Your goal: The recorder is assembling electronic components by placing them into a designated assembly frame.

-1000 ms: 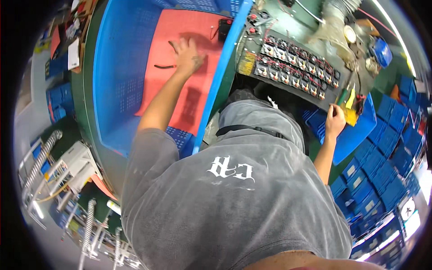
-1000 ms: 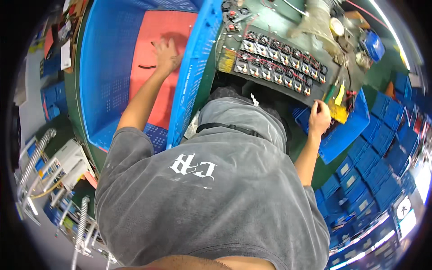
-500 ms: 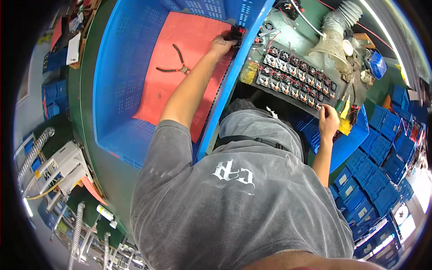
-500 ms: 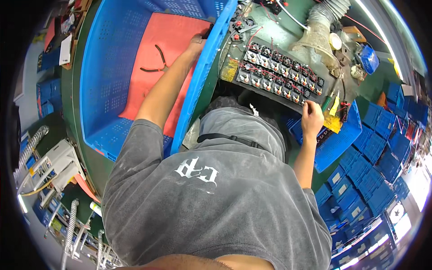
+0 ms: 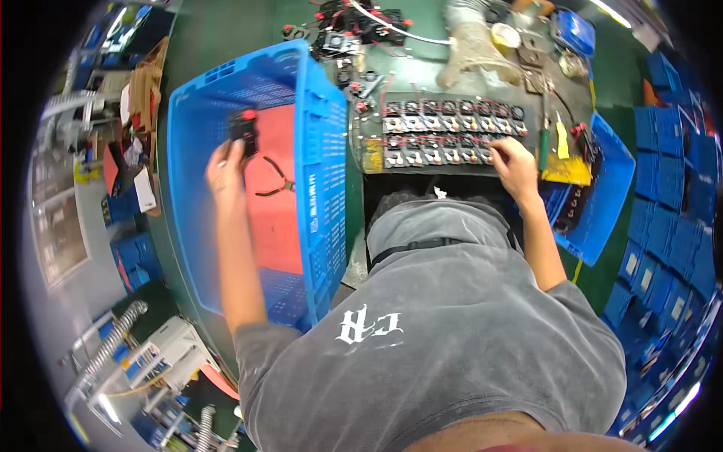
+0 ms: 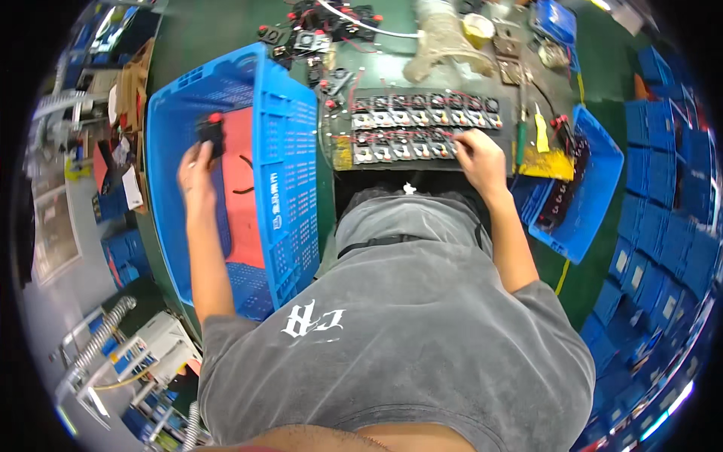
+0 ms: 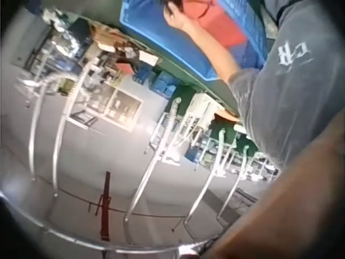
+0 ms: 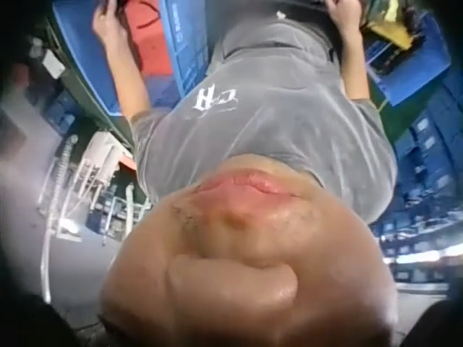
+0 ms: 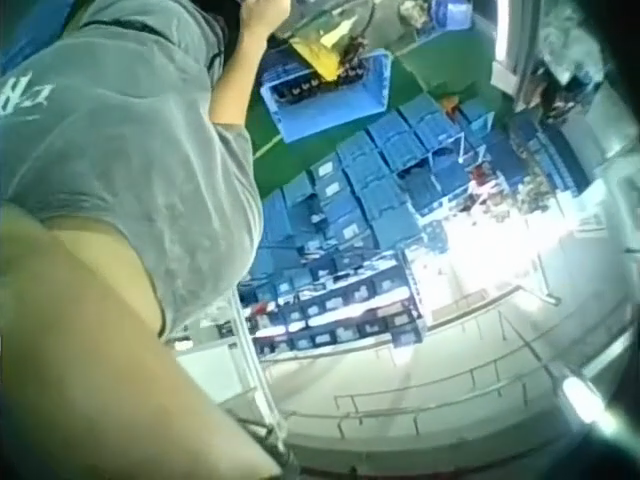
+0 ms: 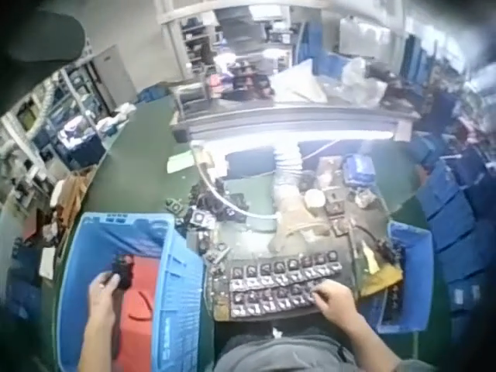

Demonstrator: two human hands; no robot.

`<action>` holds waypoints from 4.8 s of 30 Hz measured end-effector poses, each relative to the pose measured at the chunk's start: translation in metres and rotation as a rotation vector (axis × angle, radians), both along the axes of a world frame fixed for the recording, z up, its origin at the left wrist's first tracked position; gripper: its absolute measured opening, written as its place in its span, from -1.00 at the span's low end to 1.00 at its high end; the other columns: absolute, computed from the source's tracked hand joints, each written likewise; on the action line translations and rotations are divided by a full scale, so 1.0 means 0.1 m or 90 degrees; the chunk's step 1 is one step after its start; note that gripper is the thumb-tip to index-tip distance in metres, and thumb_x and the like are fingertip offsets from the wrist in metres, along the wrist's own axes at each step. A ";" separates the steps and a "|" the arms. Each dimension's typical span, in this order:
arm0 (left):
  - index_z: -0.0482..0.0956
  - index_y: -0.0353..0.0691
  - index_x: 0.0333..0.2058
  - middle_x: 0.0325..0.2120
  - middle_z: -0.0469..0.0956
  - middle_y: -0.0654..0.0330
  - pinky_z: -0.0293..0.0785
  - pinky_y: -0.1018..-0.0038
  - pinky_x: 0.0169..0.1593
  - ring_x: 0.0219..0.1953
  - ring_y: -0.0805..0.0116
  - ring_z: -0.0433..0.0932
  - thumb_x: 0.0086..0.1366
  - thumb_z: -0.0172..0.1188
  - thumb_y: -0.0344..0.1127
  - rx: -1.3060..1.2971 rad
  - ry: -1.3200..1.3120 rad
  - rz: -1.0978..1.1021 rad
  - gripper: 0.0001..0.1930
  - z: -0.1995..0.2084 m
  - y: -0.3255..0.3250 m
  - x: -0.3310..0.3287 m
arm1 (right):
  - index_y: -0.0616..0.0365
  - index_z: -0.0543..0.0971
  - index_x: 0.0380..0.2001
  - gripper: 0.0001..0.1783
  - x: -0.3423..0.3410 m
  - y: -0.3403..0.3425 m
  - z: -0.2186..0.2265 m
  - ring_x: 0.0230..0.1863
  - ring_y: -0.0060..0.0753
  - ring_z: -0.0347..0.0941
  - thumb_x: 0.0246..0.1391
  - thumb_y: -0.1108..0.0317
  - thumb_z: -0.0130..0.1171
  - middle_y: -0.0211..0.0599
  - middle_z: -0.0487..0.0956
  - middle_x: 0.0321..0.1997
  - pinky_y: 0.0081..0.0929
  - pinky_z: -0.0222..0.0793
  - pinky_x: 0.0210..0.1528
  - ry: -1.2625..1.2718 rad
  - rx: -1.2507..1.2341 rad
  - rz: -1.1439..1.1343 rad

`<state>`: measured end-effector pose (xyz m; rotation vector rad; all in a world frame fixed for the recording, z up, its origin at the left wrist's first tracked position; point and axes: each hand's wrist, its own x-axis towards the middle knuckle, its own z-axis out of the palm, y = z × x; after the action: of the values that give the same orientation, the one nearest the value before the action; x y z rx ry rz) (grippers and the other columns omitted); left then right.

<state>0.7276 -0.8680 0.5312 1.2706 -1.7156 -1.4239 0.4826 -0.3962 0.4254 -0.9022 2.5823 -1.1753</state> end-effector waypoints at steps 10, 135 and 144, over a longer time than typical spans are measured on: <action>0.71 -0.22 -0.16 -0.17 0.65 0.08 0.60 0.37 -0.07 -0.14 0.15 0.65 0.01 0.43 -0.63 -0.414 -0.112 -0.641 -0.63 0.90 2.68 -0.59 | 0.16 0.35 0.41 -0.12 0.04 0.06 1.35 0.33 -0.03 0.36 0.02 0.29 0.45 -0.05 0.35 0.41 -0.23 0.47 0.18 -0.214 -0.276 0.492; 0.70 -0.01 -0.11 -0.23 0.56 0.18 0.56 0.22 -0.08 -0.14 0.13 0.63 0.22 0.43 -0.14 -0.329 -0.296 -0.420 -0.72 -2.13 3.42 -2.21 | 0.03 0.65 -0.06 -0.50 -0.61 1.15 -1.09 -0.01 -0.11 0.49 -0.18 0.42 0.50 -0.29 0.56 -0.10 -0.21 0.40 0.03 0.145 0.200 0.109; 0.47 -0.22 0.18 -0.11 0.49 -0.06 0.56 0.13 -0.08 -0.15 -0.15 0.59 0.24 0.39 -0.27 -0.374 -0.237 -0.427 -0.46 -0.80 3.15 -0.94 | 0.08 0.63 0.01 -0.52 -0.56 1.01 -0.88 0.02 0.07 0.52 -0.07 0.39 0.43 -0.07 0.57 -0.04 -0.12 0.46 0.10 0.148 0.180 0.070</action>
<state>0.6333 -0.5526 0.4508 0.6764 -2.7264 -0.8770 0.4264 -0.2956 0.3375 -1.1549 2.7403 -0.6873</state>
